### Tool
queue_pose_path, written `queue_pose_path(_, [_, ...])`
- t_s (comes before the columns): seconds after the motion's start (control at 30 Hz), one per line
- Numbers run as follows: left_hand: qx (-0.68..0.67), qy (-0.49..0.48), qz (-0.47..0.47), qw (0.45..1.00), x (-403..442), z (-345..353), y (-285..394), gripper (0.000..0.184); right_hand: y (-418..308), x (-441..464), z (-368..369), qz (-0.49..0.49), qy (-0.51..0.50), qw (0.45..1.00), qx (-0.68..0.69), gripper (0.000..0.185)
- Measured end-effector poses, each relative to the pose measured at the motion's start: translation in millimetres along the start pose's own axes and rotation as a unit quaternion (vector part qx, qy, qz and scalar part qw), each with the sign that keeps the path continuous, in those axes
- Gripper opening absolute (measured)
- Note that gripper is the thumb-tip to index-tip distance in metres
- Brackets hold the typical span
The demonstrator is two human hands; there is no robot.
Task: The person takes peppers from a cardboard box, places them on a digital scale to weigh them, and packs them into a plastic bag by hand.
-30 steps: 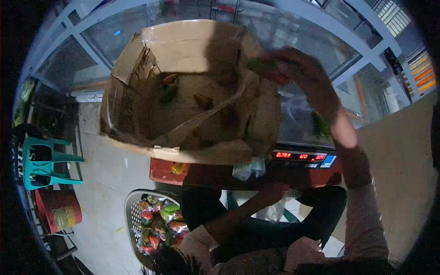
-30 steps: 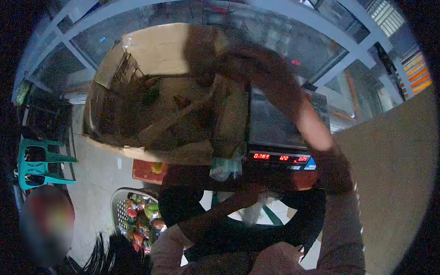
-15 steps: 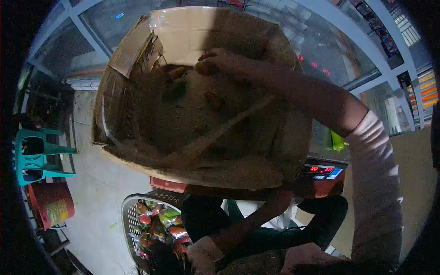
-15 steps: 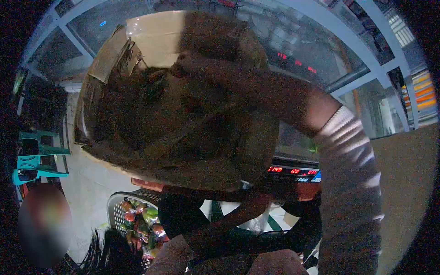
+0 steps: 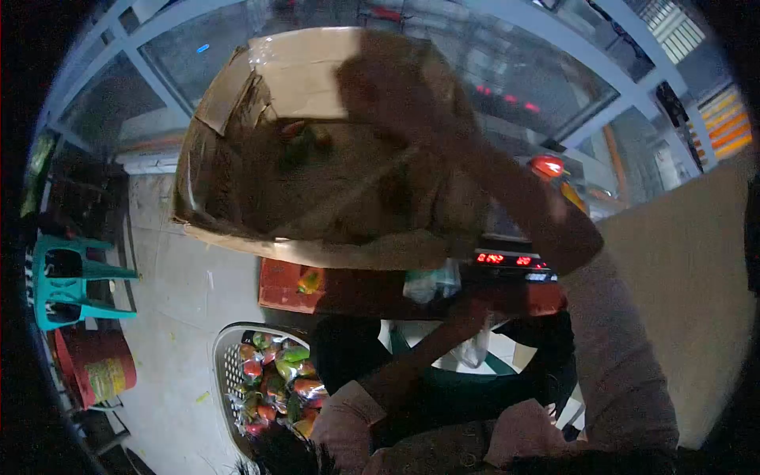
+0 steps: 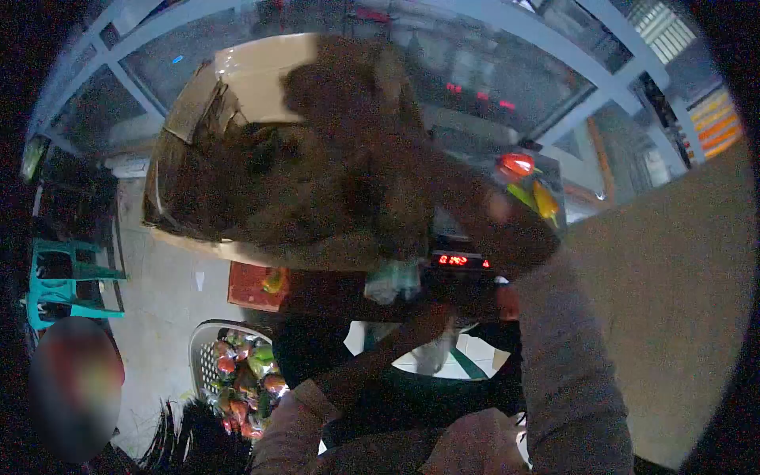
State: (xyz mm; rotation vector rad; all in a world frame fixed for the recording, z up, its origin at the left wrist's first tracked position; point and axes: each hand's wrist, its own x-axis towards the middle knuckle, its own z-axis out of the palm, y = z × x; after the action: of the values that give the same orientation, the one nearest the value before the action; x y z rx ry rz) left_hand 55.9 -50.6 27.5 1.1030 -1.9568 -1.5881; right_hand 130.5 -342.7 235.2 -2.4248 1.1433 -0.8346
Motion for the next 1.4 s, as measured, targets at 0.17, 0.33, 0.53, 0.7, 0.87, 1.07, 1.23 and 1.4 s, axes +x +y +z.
queue_pose_path(0.17, [0.176,-0.033,0.158,0.971,13,47,-49,0.020,21,-132,-161,0.130,0.140,0.981,-0.026,0.033])
queue_pose_path(0.33, [0.118,-0.035,0.128,0.984,7,39,-45,0.020,58,-226,-167,0.182,0.106,0.976,-0.049,0.034])
queue_pose_path(0.53, [0.121,-0.040,0.124,0.984,-7,25,-36,0.020,94,-238,-165,0.204,0.022,0.964,-0.167,0.037])
queue_pose_path(0.7, [0.129,-0.048,0.140,0.981,-3,24,-29,0.021,85,-234,-163,0.304,-0.077,0.914,-0.257,0.039])
queue_pose_path(0.87, [0.147,-0.016,0.155,0.977,-5,18,-21,0.022,78,-166,-151,0.213,0.161,0.958,-0.109,0.037])
queue_pose_path(1.07, [0.183,0.028,0.143,0.972,0,5,8,0.021,28,22,-40,-0.140,0.058,0.988,0.003,0.030])
queue_pose_path(1.23, [0.313,0.151,0.211,0.914,-9,-11,14,0.020,17,85,114,-0.233,0.032,0.968,-0.089,0.018])
queue_pose_path(1.4, [0.130,0.070,0.121,0.982,0,-17,5,0.020,44,106,204,-0.248,-0.067,0.932,-0.256,0.016])
